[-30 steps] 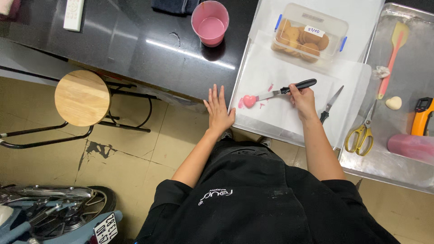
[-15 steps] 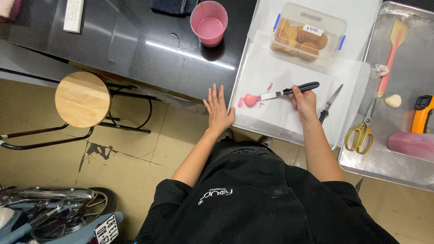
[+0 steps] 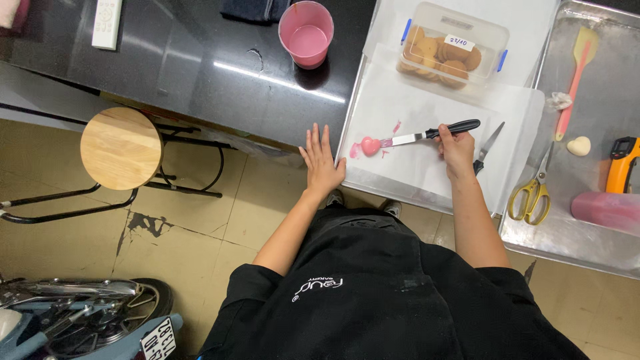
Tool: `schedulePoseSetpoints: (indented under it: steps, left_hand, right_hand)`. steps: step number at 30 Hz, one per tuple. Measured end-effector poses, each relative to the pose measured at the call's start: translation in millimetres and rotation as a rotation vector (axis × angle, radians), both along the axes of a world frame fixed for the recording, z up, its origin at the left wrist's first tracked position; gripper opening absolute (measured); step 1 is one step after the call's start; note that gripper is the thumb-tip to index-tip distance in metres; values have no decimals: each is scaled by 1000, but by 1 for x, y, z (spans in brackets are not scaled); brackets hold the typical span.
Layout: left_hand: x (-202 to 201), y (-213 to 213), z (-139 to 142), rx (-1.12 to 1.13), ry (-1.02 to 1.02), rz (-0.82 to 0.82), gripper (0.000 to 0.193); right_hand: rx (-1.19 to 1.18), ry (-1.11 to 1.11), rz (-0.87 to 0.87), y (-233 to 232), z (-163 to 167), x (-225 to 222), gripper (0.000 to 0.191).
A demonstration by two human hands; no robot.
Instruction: The person shapes a pink heart-shaped item with a spatula, places it on a tray, and stores pink liquid in a refrigerator. Then the person opens a container of round biscuits and arranges them in rows on a baking sheet.
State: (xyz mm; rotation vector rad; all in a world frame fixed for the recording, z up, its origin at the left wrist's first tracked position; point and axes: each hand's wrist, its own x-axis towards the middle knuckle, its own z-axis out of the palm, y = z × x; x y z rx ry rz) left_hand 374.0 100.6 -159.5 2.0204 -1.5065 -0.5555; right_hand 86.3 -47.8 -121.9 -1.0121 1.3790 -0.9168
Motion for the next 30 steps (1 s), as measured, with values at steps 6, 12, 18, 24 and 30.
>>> schedulePoseSetpoints:
  steps: [6,12,18,24,30]
  left_hand:
    - [-1,0,3,7,7,10,103]
    - [-3,1,5,-10,15,6,101]
    - [-2,5,5,-81,-57,-24,94]
    - [-2,4,28,-253,-42,-43,84]
    - [-29,-3,67,-370,156,-98,81]
  right_hand:
    - [-51,-19,-24,-3,-2,-7,20]
    - [-15,-56,-135,-4,-1,-32,17]
    - [-83,-477,-352,27,10,-84,11]
    - [-139,-640,-563,80,5,-151,31]
    - [-267,-449,-848,141,-22,-197,21]
